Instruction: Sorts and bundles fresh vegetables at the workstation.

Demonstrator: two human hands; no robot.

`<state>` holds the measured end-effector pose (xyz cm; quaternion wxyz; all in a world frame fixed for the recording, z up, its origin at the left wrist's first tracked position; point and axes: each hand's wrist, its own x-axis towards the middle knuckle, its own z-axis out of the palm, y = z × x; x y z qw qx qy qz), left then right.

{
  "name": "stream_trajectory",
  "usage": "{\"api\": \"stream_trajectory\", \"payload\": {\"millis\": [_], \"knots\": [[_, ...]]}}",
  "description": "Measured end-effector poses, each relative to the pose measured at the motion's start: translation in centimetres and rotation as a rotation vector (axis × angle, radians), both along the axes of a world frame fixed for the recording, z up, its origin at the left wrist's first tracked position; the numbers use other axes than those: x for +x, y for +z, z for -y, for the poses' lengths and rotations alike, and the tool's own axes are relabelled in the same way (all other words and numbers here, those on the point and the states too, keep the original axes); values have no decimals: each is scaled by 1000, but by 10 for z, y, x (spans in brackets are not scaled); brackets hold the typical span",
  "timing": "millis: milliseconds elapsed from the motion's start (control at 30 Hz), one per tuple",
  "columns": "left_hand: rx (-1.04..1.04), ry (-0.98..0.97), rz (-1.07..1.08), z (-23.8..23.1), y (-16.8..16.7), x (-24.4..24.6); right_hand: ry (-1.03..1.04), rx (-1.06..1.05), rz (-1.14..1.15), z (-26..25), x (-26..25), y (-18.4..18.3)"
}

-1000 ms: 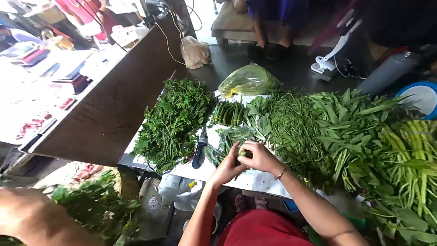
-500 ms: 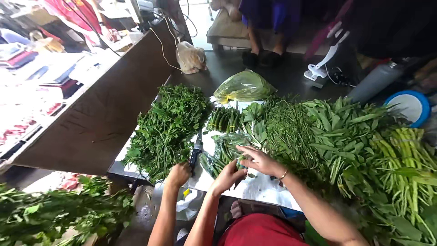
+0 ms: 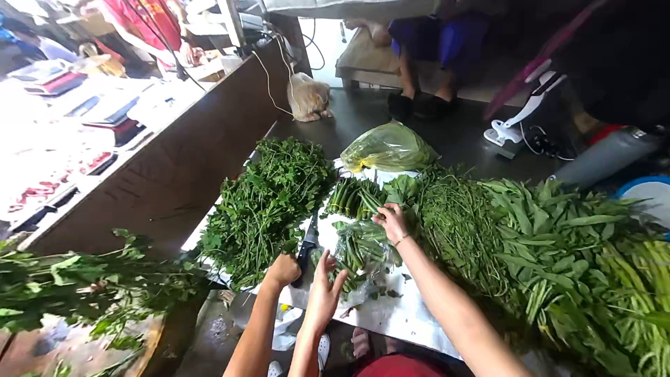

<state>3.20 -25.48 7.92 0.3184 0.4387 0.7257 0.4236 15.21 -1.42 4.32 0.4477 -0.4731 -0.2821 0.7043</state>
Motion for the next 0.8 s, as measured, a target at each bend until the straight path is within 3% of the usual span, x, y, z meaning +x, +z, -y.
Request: {"api": "stream_trajectory", "payload": {"millis": [67, 133, 233, 300, 400, 500, 533, 633, 733, 800], "knots": [[-24, -5, 27, 21, -7, -3, -4, -37, 36, -13, -31, -11], [-64, 9, 50, 40, -14, -5, 142, 21, 243, -25, -48, -28], [-129, 45, 37, 67, -20, -12, 381, 200, 520, -33, -40, -42], [-163, 47, -17, 75, -24, -15, 413, 315, 613, -22, -18, -23], [-183, -29, -160, 59, -21, -13, 594, 519, 797, 4, 11, 3], [-176, -148, -335, 12, -16, 1, 927, 640, 1179, 25, 17, 1], [-192, -183, -412, -6, -18, 5, 946, 673, 1235, 30, 19, -6], [-352, -236, -585, -57, -35, 7, 771, 630, 1163, 24, 31, -21], [-353, -119, -549, -77, -54, -6, 629, 417, 820, 19, 49, -10], [-286, -31, -472, -75, -45, -16, 587, 332, 589, 21, 59, -5]]}}
